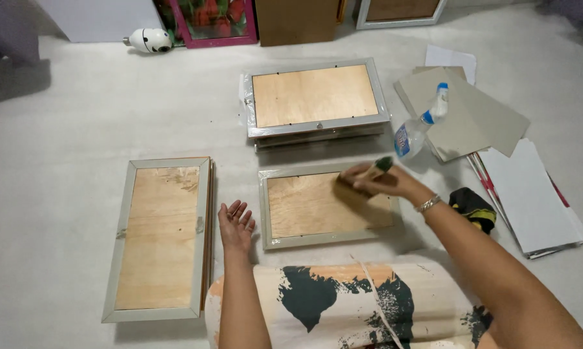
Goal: Assembling picture frames by cleaning glass, inserting artwork, and adding backing boards.
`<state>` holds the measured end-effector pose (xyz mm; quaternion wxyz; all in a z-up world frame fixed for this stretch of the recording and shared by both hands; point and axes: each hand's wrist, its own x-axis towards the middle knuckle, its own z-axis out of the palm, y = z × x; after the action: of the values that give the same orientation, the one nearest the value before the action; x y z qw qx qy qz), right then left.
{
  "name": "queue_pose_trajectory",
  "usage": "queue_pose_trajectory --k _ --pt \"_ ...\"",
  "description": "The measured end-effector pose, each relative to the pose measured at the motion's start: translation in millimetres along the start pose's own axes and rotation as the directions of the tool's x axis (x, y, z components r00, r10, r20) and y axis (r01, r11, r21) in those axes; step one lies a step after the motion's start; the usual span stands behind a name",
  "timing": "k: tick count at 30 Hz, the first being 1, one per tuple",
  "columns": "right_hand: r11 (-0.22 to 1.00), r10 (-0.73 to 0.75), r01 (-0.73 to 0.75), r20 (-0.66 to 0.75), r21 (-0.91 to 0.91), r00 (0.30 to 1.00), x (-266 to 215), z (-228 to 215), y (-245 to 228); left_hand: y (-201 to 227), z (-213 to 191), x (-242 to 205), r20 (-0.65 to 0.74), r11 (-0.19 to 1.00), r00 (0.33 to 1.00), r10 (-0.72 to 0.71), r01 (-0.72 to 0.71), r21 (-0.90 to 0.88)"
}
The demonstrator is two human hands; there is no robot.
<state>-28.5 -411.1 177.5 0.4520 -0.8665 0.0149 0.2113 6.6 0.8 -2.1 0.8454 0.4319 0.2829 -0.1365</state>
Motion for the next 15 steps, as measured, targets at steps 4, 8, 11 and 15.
queue_pose_trajectory --k 4,8,11,15 --pt "0.978 -0.204 0.21 0.312 0.017 0.928 11 40 11 2 -1 -2 -0.017 1.0 1.0 0.014 -0.014 -0.008" --pt "0.985 -0.153 0.167 0.246 -0.036 0.957 35 25 16 2 -2 -4 -0.011 1.0 1.0 0.015 -0.015 -0.024" --pt "0.979 -0.064 0.048 -0.076 -0.197 0.995 45 8 14 0 -3 -2 -0.003 0.999 1.0 0.015 -0.015 -0.032" --pt "0.949 -0.281 0.297 -0.145 0.101 0.949 48 24 4 0 -2 1 0.004 1.0 1.0 0.015 -0.015 -0.025"
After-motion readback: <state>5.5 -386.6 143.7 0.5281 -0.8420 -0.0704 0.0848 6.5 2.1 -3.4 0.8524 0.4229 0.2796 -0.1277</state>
